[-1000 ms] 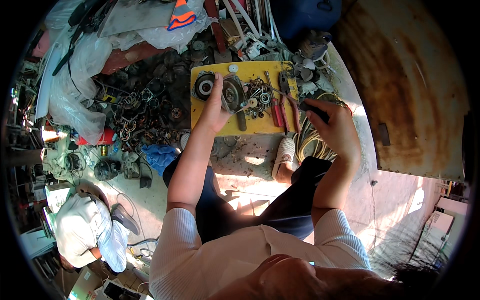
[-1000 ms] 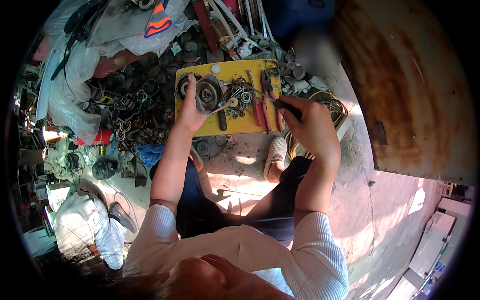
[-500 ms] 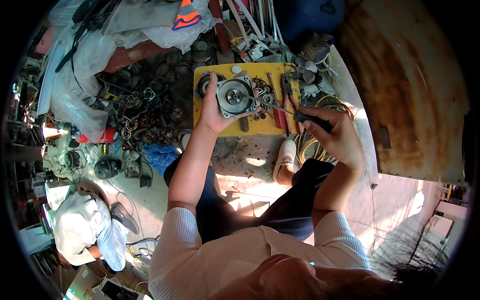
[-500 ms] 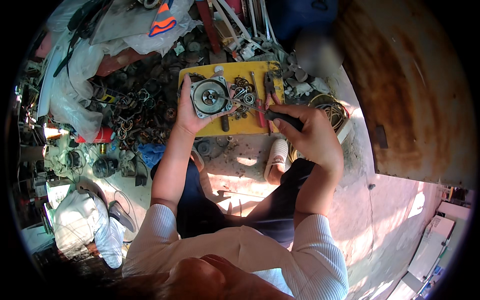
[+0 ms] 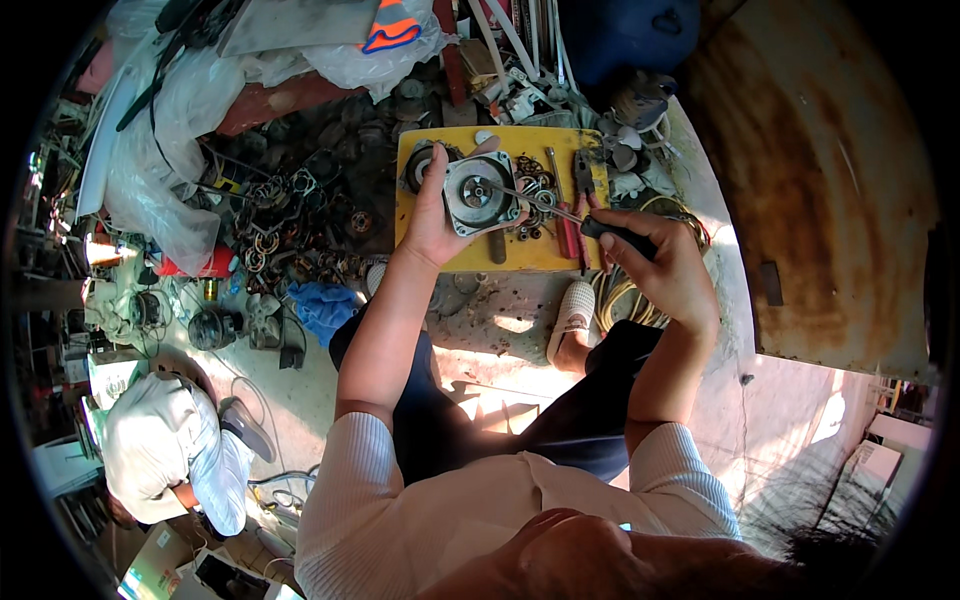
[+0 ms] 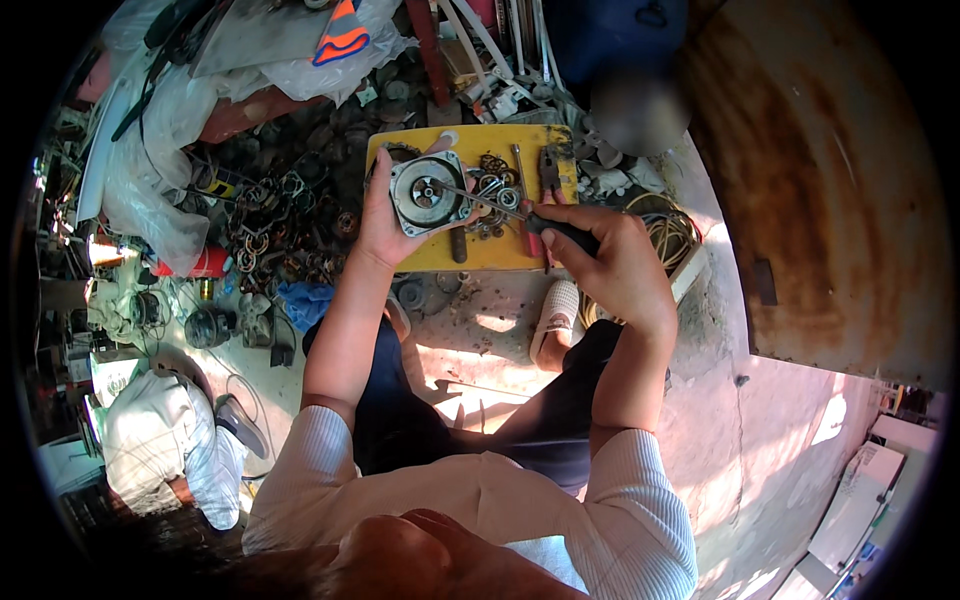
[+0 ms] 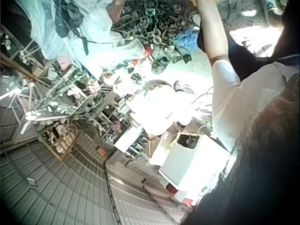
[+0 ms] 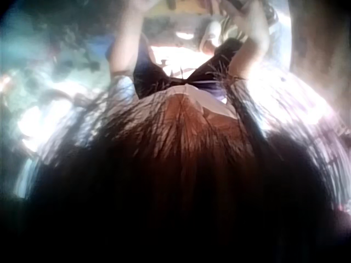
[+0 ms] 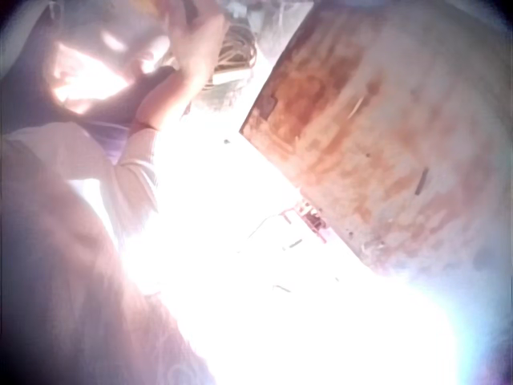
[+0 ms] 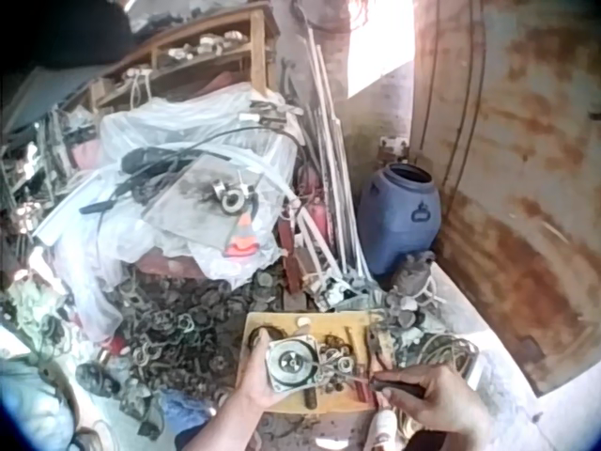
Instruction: The person disassembles a motor assembly using a screwdriver to remove multiple screws from the metal housing. They then separate the two halves of the casing and use pliers to manipulate internal components.
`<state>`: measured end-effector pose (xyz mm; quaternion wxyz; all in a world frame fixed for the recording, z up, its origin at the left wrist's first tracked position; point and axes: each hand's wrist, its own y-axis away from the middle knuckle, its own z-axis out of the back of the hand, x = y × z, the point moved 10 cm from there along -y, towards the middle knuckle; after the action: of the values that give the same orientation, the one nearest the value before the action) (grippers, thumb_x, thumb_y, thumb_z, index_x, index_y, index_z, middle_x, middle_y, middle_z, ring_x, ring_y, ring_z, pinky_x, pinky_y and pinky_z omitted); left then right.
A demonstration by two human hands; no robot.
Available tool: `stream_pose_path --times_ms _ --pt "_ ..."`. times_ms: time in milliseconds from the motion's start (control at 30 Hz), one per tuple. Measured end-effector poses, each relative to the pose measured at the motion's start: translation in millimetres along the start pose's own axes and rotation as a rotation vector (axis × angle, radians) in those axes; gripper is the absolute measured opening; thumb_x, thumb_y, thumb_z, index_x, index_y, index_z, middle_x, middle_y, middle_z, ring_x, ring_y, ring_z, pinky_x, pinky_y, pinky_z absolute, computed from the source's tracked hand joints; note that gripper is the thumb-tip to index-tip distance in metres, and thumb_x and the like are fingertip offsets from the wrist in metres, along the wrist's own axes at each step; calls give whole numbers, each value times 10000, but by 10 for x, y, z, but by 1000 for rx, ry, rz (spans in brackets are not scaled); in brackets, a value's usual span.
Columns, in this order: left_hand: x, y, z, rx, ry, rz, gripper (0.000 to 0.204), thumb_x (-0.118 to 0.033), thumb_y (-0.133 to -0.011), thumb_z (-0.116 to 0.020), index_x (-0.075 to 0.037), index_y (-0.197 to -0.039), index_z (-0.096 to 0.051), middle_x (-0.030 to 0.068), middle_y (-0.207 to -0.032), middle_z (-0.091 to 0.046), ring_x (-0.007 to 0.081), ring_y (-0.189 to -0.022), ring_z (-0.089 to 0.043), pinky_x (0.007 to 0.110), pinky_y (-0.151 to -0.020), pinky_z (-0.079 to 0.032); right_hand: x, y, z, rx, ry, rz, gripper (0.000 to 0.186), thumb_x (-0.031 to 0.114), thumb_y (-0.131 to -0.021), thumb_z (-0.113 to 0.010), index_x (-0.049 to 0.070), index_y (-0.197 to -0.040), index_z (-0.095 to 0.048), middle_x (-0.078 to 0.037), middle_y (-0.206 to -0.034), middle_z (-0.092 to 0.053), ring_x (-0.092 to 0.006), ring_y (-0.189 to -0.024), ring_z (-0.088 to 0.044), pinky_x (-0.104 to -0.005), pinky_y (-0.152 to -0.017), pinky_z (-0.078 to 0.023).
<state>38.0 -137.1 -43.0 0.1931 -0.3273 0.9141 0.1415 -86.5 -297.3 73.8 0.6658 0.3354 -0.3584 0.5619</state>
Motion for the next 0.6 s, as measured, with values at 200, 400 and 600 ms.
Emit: stream_pose_path --times_ms 200,400,600 --pt "24 28 -23 41 -133 22 854 -723 -934 -373 -83 -1500 -371 178 -1282 -584 353 -1173 -583 623 -960 -467 -51 -25 -45 48 -146 -28 280 57 -881 -686 26 -1159 -706 -131 -868 -720 -99 -706 -627 -285 -707 -508" --pt "94 86 -76 17 -221 82 869 -712 -951 -343 -37 -1497 -373 158 -1395 -534 304 -1217 -576 563 -945 -503 -47 -14 -35 74 -79 48 293 40 -852 -710 24 -1145 -712 -130 -859 -722 -117 -717 -639 -291 -719 -511" --pt "178 107 -48 56 -341 162 868 -703 -955 -345 -26 -1497 -369 129 -1437 -509 299 -1233 -570 556 -952 -503 -18 -5 -65 122 -6 59 305 39 -821 -742 34 -1125 -722 -168 -888 -729 -172 -746 -692 -304 -737 -519"
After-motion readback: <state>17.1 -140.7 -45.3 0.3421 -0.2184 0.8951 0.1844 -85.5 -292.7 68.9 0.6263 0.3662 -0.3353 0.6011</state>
